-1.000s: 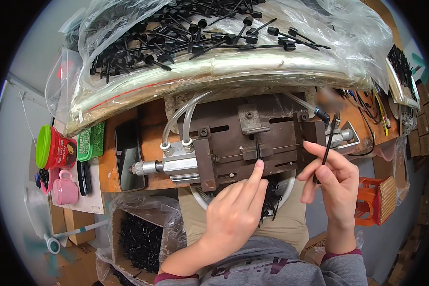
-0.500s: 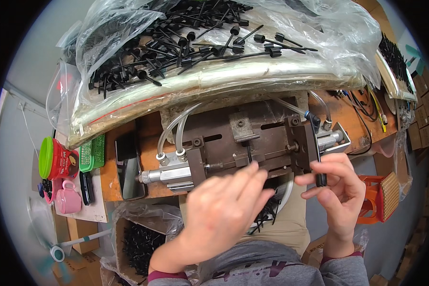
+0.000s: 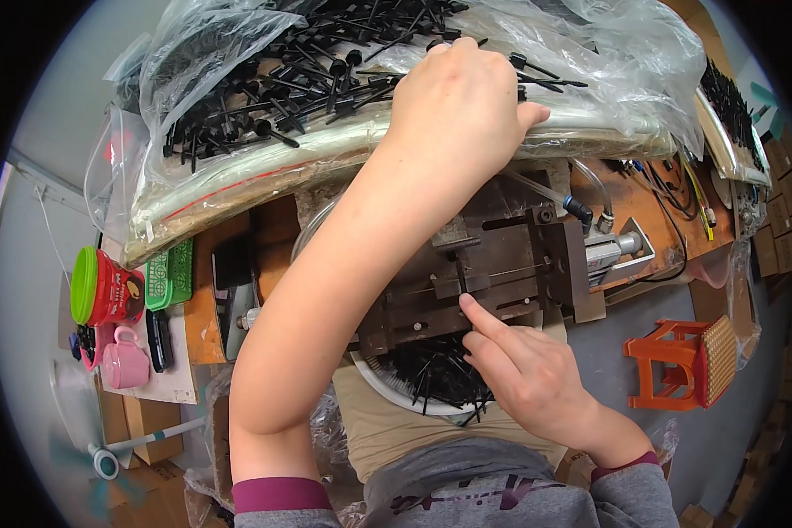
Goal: Assemble small black plastic components using a pneumatic press at a workshop station.
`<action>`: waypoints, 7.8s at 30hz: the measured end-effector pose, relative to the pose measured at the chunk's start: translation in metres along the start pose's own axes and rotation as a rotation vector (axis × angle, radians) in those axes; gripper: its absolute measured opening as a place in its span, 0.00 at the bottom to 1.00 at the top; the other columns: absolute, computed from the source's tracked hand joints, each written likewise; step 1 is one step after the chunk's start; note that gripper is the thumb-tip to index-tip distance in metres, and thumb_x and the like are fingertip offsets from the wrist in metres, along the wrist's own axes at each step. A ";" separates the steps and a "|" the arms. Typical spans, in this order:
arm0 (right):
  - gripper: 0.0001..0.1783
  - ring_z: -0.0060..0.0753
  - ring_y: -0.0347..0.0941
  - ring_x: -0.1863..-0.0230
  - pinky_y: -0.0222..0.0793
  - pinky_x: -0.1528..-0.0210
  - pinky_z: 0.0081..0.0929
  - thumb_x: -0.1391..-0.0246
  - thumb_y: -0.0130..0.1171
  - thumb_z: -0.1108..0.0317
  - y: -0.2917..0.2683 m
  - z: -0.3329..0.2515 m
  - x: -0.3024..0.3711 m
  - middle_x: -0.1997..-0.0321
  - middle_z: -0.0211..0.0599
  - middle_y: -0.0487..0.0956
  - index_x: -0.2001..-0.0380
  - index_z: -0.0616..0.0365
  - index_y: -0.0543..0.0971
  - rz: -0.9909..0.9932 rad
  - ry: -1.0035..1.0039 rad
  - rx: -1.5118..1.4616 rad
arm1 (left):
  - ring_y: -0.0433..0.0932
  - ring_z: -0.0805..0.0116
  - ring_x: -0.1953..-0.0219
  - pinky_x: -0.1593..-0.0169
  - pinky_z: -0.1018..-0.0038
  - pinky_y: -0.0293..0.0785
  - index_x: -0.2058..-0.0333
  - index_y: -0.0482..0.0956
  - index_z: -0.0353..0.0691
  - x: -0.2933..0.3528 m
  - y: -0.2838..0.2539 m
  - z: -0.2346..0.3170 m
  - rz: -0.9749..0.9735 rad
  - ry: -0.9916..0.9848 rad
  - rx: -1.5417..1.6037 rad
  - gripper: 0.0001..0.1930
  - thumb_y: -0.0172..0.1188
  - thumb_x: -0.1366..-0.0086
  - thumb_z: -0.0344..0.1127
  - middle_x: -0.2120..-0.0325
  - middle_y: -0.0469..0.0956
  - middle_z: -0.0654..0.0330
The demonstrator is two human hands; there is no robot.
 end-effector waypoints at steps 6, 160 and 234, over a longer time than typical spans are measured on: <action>0.11 0.25 0.69 0.82 0.69 0.75 0.21 0.56 0.68 0.74 -0.002 0.003 -0.009 0.44 0.47 0.81 0.68 0.59 0.78 -0.046 -0.009 0.113 | 0.79 0.55 0.63 0.58 0.64 0.76 0.67 0.82 0.30 0.018 -0.032 0.012 0.047 -0.027 0.210 0.16 0.71 0.44 0.39 0.67 0.77 0.50; 0.09 0.57 0.77 0.56 0.71 0.57 0.50 0.40 0.51 0.70 -0.070 0.086 -0.177 0.62 0.49 0.79 0.61 0.63 0.67 -0.212 -0.224 0.387 | 0.80 0.55 0.56 0.52 0.65 0.76 0.51 0.80 0.35 0.059 -0.050 -0.006 0.235 -0.056 -0.006 0.18 0.65 0.40 0.30 0.56 0.82 0.52; 0.19 0.13 0.58 0.80 0.58 0.77 0.16 0.28 0.43 0.66 -0.011 0.030 0.045 0.57 0.42 0.77 0.43 0.71 0.67 0.169 0.803 -1.594 | 0.79 0.73 0.76 0.72 0.78 0.71 0.64 0.85 0.37 0.190 -0.018 0.072 -0.157 -0.121 0.006 0.14 0.73 0.52 0.31 0.50 0.82 0.52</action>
Point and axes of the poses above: each hand's wrist, its own x-axis away from the middle knuckle, its own y-axis out of the palm, z = x × y, the point moved 4 cm from there along -x, towards the middle knuckle
